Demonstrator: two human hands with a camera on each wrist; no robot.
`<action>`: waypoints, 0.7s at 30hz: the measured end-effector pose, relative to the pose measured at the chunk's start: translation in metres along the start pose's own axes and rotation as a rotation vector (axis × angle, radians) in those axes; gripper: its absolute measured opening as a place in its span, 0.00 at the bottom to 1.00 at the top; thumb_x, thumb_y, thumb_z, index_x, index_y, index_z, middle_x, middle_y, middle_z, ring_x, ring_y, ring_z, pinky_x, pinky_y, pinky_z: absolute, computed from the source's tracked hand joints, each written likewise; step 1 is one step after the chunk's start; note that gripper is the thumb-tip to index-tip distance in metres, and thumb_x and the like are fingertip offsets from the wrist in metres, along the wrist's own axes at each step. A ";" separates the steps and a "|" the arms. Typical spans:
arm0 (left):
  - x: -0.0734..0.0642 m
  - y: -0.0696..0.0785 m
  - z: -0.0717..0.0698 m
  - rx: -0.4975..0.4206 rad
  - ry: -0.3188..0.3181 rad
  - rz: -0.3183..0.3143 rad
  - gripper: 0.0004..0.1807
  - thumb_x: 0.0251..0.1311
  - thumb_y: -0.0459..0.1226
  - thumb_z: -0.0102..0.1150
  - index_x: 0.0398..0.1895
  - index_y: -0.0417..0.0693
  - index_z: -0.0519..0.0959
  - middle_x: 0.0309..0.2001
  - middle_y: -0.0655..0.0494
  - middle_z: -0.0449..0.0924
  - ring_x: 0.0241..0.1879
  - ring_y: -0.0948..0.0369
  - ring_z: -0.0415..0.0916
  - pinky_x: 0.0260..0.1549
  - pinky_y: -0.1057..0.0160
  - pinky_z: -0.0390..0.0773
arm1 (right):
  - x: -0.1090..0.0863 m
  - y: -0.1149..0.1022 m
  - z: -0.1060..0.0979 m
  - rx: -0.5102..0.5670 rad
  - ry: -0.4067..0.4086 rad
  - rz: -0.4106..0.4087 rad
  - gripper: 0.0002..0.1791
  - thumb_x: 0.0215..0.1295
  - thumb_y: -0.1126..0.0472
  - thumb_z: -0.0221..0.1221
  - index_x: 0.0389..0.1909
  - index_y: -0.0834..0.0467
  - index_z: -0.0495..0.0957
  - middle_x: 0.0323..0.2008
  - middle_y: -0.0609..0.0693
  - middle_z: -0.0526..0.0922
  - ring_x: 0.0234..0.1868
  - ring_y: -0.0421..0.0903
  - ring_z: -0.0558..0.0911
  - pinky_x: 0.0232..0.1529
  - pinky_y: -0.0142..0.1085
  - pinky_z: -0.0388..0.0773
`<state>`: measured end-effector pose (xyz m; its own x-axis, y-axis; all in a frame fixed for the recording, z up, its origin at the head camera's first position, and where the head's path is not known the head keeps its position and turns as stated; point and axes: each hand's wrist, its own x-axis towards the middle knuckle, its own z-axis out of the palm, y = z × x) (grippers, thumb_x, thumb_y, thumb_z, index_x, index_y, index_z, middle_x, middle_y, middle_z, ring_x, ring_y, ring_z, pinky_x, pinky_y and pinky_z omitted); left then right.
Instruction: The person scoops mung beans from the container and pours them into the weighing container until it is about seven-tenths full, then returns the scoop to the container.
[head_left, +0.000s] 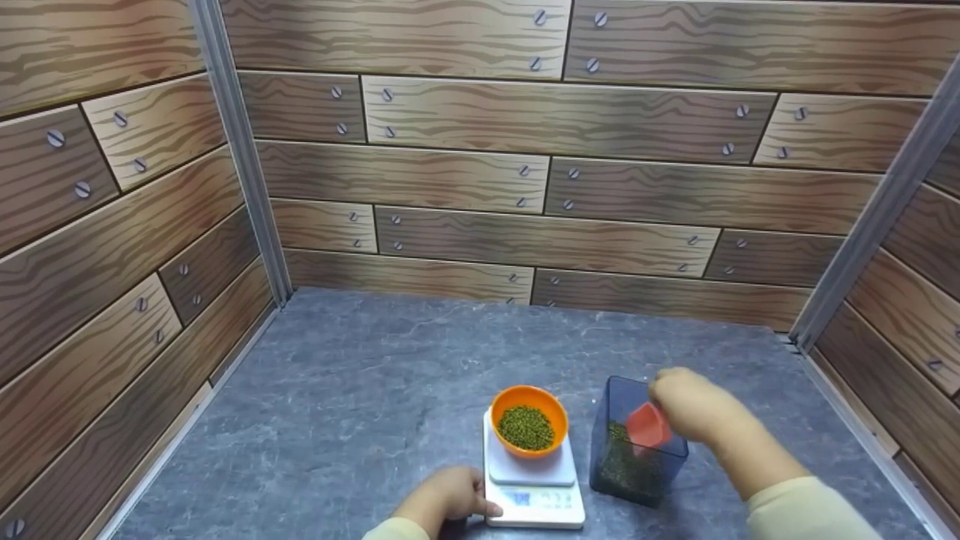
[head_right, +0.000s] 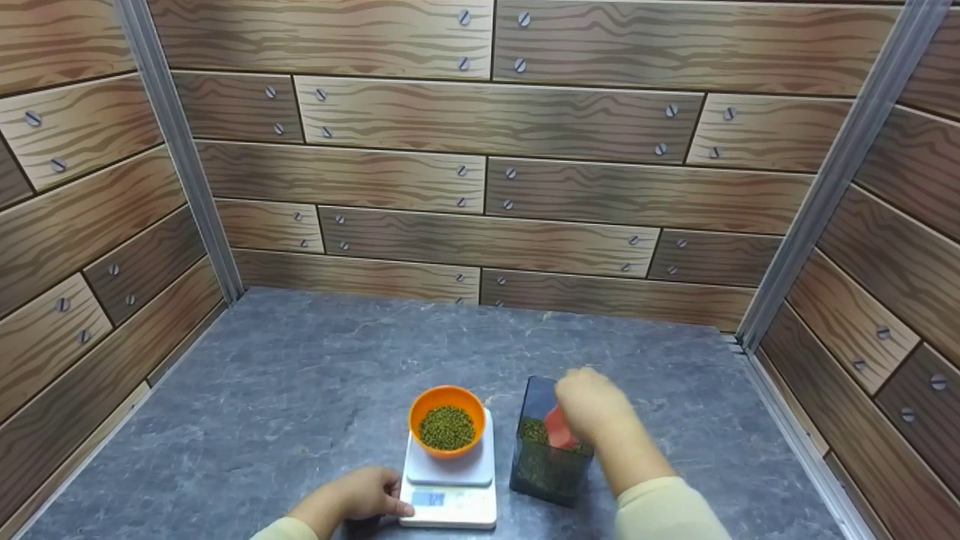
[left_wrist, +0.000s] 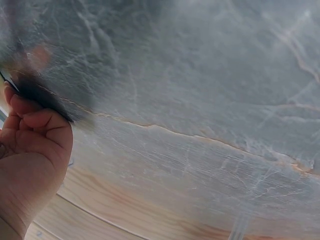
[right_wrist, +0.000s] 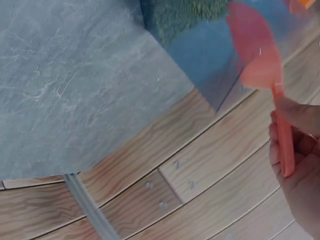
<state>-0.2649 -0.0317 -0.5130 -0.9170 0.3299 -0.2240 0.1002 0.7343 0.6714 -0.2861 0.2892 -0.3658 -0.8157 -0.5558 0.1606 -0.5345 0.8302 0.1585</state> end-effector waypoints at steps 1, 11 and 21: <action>0.000 0.000 0.000 0.001 0.001 0.001 0.19 0.41 0.47 0.70 0.16 0.48 0.70 0.17 0.57 0.70 0.21 0.59 0.66 0.24 0.58 0.67 | 0.001 -0.004 0.001 -0.031 -0.022 0.005 0.11 0.38 0.75 0.60 0.14 0.57 0.72 0.21 0.50 0.72 0.24 0.49 0.72 0.27 0.41 0.72; 0.001 -0.002 0.000 0.015 0.017 0.023 0.21 0.41 0.47 0.70 0.14 0.49 0.67 0.15 0.59 0.66 0.19 0.61 0.63 0.20 0.62 0.62 | 0.008 -0.029 0.021 -0.250 -0.057 0.015 0.07 0.37 0.63 0.65 0.14 0.59 0.75 0.24 0.54 0.75 0.30 0.54 0.75 0.35 0.46 0.73; 0.000 -0.002 0.000 0.005 0.010 0.005 0.20 0.41 0.48 0.70 0.15 0.48 0.68 0.16 0.58 0.67 0.20 0.61 0.64 0.22 0.61 0.64 | 0.008 -0.022 0.037 -0.086 -0.133 0.055 0.09 0.38 0.63 0.66 0.15 0.59 0.73 0.24 0.54 0.76 0.27 0.54 0.74 0.33 0.47 0.74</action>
<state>-0.2655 -0.0334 -0.5145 -0.9202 0.3278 -0.2139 0.1066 0.7357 0.6689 -0.2888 0.2677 -0.4045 -0.8681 -0.4945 0.0419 -0.4723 0.8491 0.2365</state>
